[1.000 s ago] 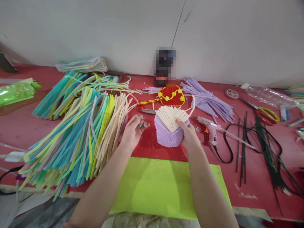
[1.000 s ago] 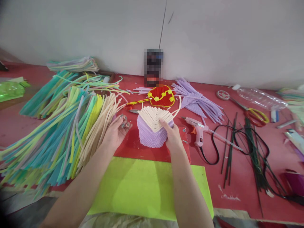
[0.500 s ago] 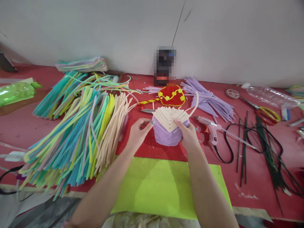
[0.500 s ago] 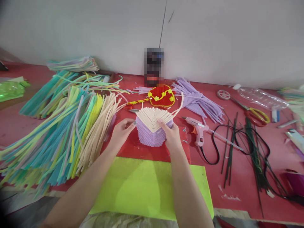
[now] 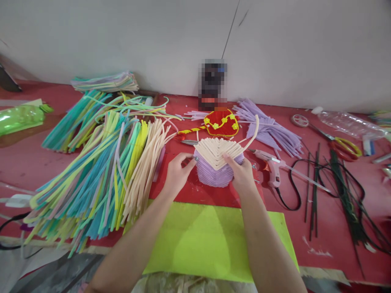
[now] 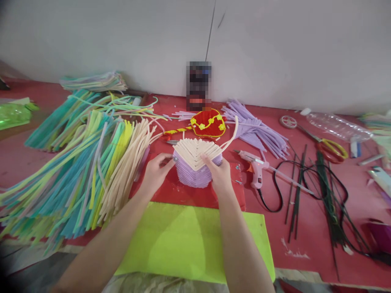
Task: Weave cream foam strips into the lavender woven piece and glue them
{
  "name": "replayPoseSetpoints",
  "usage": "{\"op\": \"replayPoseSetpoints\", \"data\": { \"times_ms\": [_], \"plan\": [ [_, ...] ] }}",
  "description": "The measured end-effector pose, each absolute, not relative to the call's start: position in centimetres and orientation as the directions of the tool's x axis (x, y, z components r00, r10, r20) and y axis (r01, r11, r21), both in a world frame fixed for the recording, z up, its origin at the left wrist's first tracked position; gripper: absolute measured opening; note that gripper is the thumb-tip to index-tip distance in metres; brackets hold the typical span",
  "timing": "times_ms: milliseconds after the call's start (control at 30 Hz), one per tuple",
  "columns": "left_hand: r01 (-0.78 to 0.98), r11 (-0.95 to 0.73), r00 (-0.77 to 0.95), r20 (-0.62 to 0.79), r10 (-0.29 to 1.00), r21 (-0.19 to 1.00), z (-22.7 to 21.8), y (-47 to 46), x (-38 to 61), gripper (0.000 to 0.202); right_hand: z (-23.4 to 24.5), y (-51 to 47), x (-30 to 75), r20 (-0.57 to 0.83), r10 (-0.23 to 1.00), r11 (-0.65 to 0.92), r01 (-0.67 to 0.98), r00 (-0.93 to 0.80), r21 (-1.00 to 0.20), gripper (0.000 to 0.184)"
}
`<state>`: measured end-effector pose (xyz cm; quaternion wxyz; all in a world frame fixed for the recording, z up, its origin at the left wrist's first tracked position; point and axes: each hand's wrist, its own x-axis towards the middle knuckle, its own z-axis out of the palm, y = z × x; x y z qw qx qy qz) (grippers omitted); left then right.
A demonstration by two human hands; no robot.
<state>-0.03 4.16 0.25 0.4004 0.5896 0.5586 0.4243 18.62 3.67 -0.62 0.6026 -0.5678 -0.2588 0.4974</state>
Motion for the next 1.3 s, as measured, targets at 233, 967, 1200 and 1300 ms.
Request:
{"op": "replayPoseSetpoints", "data": {
  "times_ms": [233, 967, 1200, 1300],
  "plan": [
    [0.327, -0.037, 0.018, 0.033, 0.999, 0.944, 0.14, 4.3, -0.2, 0.013, -0.57, 3.7, 18.58, -0.264, 0.89, -0.142, -0.323, 0.373, -0.936, 0.038],
    [0.667, -0.279, 0.095, 0.293, 0.951, 0.691, 0.47, 3.89, -0.56, 0.01, -0.88, 3.56, 18.73, -0.261, 0.894, -0.172, -0.259, 0.363, -0.95, 0.042],
    [0.647, -0.228, -0.023, 0.317, 0.948, 0.728, 0.81, 4.13, -0.84, 0.013, -0.63, 3.54, 18.77, -0.269, 0.895, -0.174, -0.277, 0.355, -0.945, 0.04],
    [0.522, -0.162, -0.128, 0.264, 0.956, 0.838, 0.64, 4.51, -1.01, 0.008, -0.62, 3.56, 18.79, -0.269, 0.896, -0.169, -0.288, 0.355, -0.943, 0.04]
  ]
}}
